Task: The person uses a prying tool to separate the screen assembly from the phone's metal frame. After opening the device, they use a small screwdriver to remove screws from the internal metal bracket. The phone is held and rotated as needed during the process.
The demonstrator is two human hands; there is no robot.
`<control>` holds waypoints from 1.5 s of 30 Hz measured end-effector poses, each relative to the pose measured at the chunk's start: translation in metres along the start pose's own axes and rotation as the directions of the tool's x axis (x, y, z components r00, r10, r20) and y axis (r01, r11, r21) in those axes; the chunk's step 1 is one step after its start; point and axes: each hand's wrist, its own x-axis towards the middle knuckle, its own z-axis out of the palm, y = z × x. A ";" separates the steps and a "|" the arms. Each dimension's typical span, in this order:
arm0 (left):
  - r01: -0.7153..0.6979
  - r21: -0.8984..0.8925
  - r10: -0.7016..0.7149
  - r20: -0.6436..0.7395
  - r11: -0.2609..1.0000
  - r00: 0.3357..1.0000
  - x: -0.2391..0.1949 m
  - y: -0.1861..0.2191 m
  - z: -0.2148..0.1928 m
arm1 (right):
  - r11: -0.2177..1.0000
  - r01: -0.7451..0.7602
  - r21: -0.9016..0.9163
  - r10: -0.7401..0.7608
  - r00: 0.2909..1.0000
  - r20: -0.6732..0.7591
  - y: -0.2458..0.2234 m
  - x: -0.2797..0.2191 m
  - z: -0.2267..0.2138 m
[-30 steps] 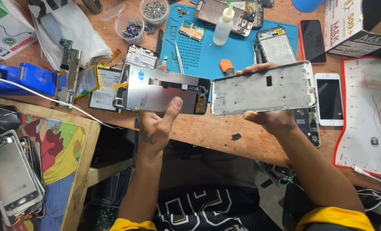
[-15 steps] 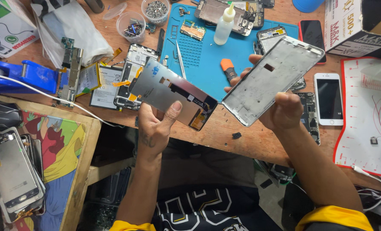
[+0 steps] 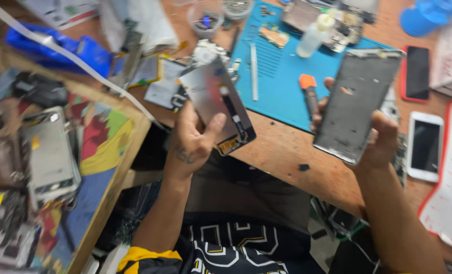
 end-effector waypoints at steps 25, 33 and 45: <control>0.459 0.742 0.240 -0.620 0.488 0.747 -0.123 0.026 -0.246 | 0.962 -0.117 -0.247 0.110 0.993 -0.039 0.013 -0.001 0.021; 0.301 0.819 0.414 -0.522 0.490 0.746 -0.126 0.016 -0.252 | 0.971 -0.228 -0.079 0.215 0.967 -0.137 0.016 0.011 0.035; -0.002 0.614 0.242 -0.307 0.789 0.920 -0.055 0.034 -0.025 | 0.904 -0.427 0.018 0.414 0.864 -0.288 0.028 0.014 0.035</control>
